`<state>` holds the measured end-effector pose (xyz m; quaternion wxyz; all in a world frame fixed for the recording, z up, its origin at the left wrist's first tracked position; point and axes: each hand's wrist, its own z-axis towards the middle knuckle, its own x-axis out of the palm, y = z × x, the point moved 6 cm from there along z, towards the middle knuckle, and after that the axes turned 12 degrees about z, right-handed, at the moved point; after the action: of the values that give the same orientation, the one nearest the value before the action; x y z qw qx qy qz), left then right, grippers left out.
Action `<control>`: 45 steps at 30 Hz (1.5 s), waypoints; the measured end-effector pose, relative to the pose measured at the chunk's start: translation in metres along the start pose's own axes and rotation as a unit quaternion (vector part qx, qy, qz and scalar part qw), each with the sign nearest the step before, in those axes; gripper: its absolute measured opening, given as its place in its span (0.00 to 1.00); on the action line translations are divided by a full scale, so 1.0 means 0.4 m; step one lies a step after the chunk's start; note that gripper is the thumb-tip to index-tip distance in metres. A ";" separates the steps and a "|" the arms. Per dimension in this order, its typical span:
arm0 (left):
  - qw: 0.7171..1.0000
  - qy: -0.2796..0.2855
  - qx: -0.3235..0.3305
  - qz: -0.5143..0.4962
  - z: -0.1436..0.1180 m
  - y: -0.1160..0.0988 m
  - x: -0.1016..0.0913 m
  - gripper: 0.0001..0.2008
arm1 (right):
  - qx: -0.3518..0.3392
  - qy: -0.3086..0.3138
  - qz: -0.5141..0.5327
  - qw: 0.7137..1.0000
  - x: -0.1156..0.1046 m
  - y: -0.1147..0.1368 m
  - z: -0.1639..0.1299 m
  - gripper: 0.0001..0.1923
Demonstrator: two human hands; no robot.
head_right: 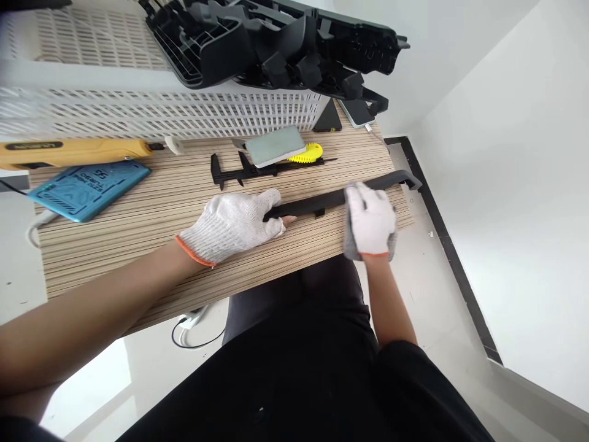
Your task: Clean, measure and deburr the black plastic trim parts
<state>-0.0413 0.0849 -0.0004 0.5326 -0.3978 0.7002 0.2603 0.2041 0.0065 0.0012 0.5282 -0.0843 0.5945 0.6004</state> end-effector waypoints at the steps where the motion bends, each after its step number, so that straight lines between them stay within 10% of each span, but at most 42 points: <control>1: 1.000 0.002 0.002 -0.001 0.000 -0.001 -0.001 0.27 | 0.008 -0.036 -0.013 0.999 -0.031 -0.043 0.034 0.19; 5: 1.000 -0.004 0.013 0.005 -0.001 -0.007 -0.004 0.28 | 0.006 -0.065 -0.016 0.998 -0.074 -0.124 0.115 0.17; 14: 1.000 0.007 0.007 0.019 0.001 -0.003 -0.001 0.28 | -0.030 -0.004 0.029 0.999 0.015 -0.010 0.014 0.18; 25: 0.999 -0.019 0.034 0.017 -0.005 -0.010 -0.011 0.27 | 0.061 -0.086 -0.138 0.985 -0.120 -0.244 0.245 0.25; 34: 1.000 -0.006 0.018 -0.007 -0.004 -0.001 -0.005 0.26 | -0.020 -0.014 -0.050 0.998 -0.048 -0.124 0.163 0.20; 45: 1.000 -0.014 0.020 -0.017 -0.009 -0.004 -0.014 0.24 | 0.081 -0.071 -0.179 0.978 -0.106 -0.219 0.246 0.22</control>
<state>-0.0410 0.0828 0.0060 0.5546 -0.3957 0.6906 0.2428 0.3384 0.0396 0.0047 0.6730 -0.1037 0.5772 0.4507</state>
